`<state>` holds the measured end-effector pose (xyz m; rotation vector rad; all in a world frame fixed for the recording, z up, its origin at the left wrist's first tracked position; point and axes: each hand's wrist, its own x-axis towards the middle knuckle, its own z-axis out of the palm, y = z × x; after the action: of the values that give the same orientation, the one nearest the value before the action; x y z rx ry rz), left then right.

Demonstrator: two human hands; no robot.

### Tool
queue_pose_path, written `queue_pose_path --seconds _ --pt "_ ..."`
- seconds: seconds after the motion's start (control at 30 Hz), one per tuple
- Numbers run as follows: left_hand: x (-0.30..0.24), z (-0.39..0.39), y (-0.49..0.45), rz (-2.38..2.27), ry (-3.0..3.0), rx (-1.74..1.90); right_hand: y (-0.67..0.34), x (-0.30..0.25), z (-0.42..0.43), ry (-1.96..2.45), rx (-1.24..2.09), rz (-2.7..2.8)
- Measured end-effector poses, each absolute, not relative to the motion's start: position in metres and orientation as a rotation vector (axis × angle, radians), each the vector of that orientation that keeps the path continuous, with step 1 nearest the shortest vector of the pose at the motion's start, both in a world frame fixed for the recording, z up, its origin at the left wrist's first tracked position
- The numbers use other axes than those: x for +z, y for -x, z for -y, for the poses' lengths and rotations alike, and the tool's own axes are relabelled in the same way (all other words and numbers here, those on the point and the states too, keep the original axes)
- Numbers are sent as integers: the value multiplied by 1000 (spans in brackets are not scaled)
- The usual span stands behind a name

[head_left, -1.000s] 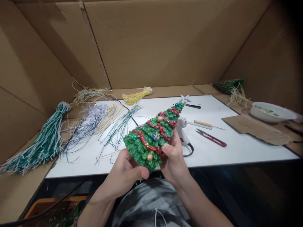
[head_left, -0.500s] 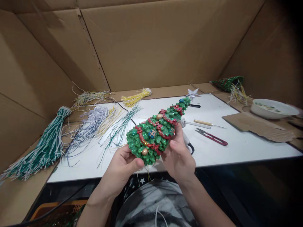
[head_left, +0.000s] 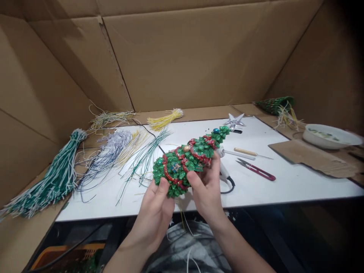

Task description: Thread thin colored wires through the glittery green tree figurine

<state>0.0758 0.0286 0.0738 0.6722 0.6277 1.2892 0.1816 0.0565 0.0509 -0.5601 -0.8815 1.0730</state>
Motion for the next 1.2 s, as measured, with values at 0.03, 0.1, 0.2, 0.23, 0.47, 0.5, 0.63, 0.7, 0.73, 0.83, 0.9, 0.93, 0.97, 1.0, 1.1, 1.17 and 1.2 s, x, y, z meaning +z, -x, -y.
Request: queue_pose_path --seconds 0.03,0.1,0.2,0.23,0.47,0.5,0.63,0.7,0.73,0.83,0.9,0.93,0.97,1.0,1.1,1.17,1.2 --pt "74 -28 -76 -616 -679 1295 -181 50 -57 552 1064 899" --pt "74 -28 -76 -595 -687 1301 -181 49 -57 532 1065 917" --pt "75 -28 -75 -576 -696 1300 -182 47 -57 550 1087 891" --pt "75 -28 -75 -577 -700 1292 -183 47 -57 565 1096 870" --pt "74 -29 -76 -577 -760 1246 -188 47 -55 577 1073 870" --pt "73 -30 -76 -574 -767 1248 -190 48 -55 589 1050 894" --pt "68 -33 -77 -580 -770 1307 -197 55 -56 553 1019 1048" --pt "67 -36 -78 -592 -759 1350 -199 61 -57 531 1083 1127" --pt "67 -37 -78 -596 -755 1368 -198 63 -58 529 1122 1156" --pt "66 -40 -77 -612 -767 1399 -194 68 -65 534 1160 1167" --pt "65 -41 -73 -666 -805 1390 -190 69 -71 546 1129 1099" --pt "66 -41 -70 -705 -825 1373 -189 68 -75 555 1115 1064" --pt "67 -41 -67 -747 -838 1350 -189 68 -77 566 1111 1038" --pt "68 -41 -64 -786 -840 1327 -189 67 -80 578 1114 1020" --pt "76 -41 -53 -841 -821 1265 -192 69 -83 586 1159 957" --pt "81 -41 -46 -837 -836 1231 -195 73 -83 585 1188 890" --pt "83 -41 -42 -836 -847 1217 -197 75 -83 585 1197 856"
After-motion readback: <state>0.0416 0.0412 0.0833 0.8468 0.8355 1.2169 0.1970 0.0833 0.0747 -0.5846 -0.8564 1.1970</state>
